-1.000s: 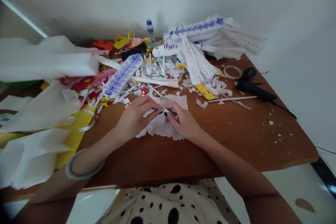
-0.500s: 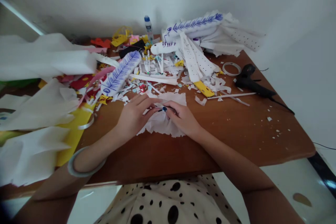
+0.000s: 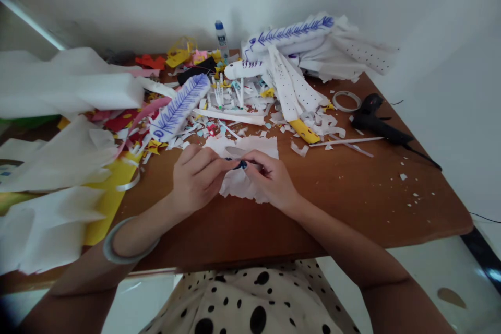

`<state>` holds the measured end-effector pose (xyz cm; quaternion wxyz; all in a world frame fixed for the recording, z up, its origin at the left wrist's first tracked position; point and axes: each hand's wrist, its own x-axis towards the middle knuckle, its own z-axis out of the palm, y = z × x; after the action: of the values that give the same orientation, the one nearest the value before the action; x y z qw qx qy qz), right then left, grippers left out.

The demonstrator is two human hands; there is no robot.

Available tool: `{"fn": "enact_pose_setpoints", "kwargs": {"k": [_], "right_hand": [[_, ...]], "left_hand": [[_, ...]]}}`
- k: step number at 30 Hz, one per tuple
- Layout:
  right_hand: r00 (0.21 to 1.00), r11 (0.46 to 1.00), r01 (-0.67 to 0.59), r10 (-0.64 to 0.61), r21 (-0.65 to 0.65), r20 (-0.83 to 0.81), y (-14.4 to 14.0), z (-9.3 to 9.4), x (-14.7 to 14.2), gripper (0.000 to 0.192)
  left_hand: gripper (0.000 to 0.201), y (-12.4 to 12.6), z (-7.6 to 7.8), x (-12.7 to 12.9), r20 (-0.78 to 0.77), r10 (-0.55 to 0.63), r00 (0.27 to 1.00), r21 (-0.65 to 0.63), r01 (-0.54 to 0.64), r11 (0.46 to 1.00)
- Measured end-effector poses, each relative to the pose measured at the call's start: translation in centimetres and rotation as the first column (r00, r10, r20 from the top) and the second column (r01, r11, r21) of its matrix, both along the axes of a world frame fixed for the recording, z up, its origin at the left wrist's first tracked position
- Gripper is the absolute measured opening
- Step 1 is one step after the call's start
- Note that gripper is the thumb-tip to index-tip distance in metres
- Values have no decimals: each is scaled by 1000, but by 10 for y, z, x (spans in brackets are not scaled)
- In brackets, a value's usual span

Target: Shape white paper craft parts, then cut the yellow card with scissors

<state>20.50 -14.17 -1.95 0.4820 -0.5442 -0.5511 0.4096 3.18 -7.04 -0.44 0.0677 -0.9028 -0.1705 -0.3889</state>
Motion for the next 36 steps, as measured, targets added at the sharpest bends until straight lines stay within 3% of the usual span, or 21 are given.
{"fn": "enact_pose_setpoints", "kwargs": {"k": [4, 9, 16, 19, 21, 23, 26, 28, 31, 33, 35, 36], "right_hand": [[998, 1000, 1, -3, -30, -65, 0, -2, -3, 18], [983, 995, 14, -32, -97, -181, 0, -5, -2, 23], [973, 995, -34, 13, -89, -232, -1, -4, 0, 23], [963, 992, 53, -81, -113, -256, 6, -8, 8, 21], [943, 984, 144, -168, -105, -286, 11, -10, 16, 21], [926, 978, 197, -209, -71, -314, 16, -9, 24, 22], [930, 974, 225, -219, -14, -295, 18, -5, 32, 21], [940, 966, 257, -243, 26, -240, 20, -3, 39, 20], [924, 917, 380, -373, 124, -79, 25, -3, 62, 21], [837, 843, 474, -521, 253, 167, 29, -4, 87, 24], [596, 773, 481, -634, 413, 493, 30, -7, 116, 25], [555, 767, 485, -642, 421, 529, 31, -11, 131, 26]], "left_hand": [[14, -2, -3, -1, 24, 26, 999, 131, -29, 991], [11, 0, 0, -1, 39, -66, 997, 229, 55, 972], [18, 3, -2, -3, 104, -106, 989, 36, 103, 994], [15, 1, 9, -5, 219, -102, 970, -9, 106, 994], [16, 2, 20, -8, 289, -11, 957, -122, 48, 991], [12, 8, 30, -12, 224, 77, 972, -317, -2, 948], [12, 23, 34, -16, 79, 74, 994, -628, -8, 779], [16, 33, 29, -19, 61, 43, 997, -744, 17, 668], [21, 46, 22, -24, 74, 0, 997, -825, 61, 562], [24, 51, 20, -26, 77, -7, 997, -837, 69, 543], [27, 54, 21, -28, 70, 9, 998, -820, 52, 570], [28, 54, 21, -29, 66, 14, 998, -810, 45, 585]]}}
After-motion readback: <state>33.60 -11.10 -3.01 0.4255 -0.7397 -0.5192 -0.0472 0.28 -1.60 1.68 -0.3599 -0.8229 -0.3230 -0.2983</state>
